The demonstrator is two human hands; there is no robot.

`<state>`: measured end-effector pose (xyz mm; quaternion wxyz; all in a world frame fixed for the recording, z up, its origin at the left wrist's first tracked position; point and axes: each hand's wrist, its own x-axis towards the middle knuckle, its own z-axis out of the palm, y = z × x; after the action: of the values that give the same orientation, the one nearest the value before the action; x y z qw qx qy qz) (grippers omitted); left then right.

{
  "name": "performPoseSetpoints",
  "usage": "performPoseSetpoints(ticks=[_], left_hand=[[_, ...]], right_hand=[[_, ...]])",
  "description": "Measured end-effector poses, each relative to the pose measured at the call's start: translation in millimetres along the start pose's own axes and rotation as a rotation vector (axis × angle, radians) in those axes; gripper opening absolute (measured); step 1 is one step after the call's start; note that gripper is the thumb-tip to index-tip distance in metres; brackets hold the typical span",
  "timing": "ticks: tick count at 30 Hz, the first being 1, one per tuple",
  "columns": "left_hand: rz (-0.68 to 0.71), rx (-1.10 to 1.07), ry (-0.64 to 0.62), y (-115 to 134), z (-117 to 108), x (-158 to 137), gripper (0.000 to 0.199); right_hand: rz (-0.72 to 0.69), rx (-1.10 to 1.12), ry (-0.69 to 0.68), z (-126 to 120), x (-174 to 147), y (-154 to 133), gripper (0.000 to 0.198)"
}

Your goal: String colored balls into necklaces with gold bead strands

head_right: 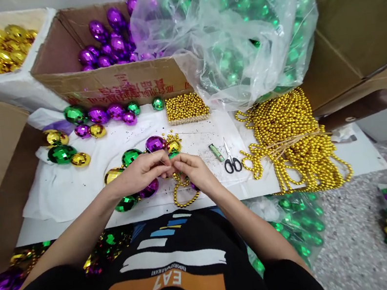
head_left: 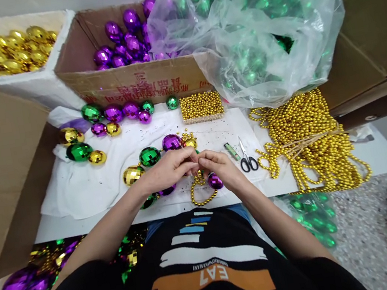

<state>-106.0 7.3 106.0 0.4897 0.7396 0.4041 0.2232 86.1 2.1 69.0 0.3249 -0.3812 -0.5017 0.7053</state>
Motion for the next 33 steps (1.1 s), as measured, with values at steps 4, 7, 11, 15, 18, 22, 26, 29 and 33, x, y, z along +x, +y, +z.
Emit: performPoseSetpoints(ticks=[4,7,11,15,18,22,26,29,33], left_hand=[[0.062,0.174,0.049,-1.7,-0.4,-1.6,0.013],[0.078,0.219,0.062,-3.3,1.2,-2.9,0.013],[0.081,0.201,0.074,-6.8,5.3,-5.3,0.013],[0.027,-0.019,0.168,-19.5,16.8,-11.2,0.013],[-0.024,-0.192,0.206,-29.6,27.7,-15.5,0.014],[-0.016,-0.163,0.206,-32.4,35.1,-17.2,0.014],[0.009,-0.083,0.163,-30.1,35.0,-17.1,0.016],[0.009,-0.034,0.141,-30.2,34.1,-17.8,0.016],[0.026,-0.010,0.112,-29.5,33.0,-18.5,0.014]], right_hand=[[0.138,0.183,-0.055,1.3,4.7,10.6,0.034],[0.207,0.237,-0.054,0.6,4.7,14.3,0.038],[0.281,0.269,-0.084,-1.2,3.0,14.7,0.034],[0.299,0.304,-0.034,-1.1,-0.9,16.6,0.030],[0.310,0.282,-0.004,0.9,-4.9,22.1,0.027],[0.113,0.005,0.136,6.3,-10.9,25.3,0.018],[-0.098,-0.227,0.269,8.5,-15.1,18.9,0.009],[0.117,0.103,0.119,2.8,-14.9,15.2,0.011],[0.385,0.422,-0.096,-8.8,-15.3,15.4,0.020]])
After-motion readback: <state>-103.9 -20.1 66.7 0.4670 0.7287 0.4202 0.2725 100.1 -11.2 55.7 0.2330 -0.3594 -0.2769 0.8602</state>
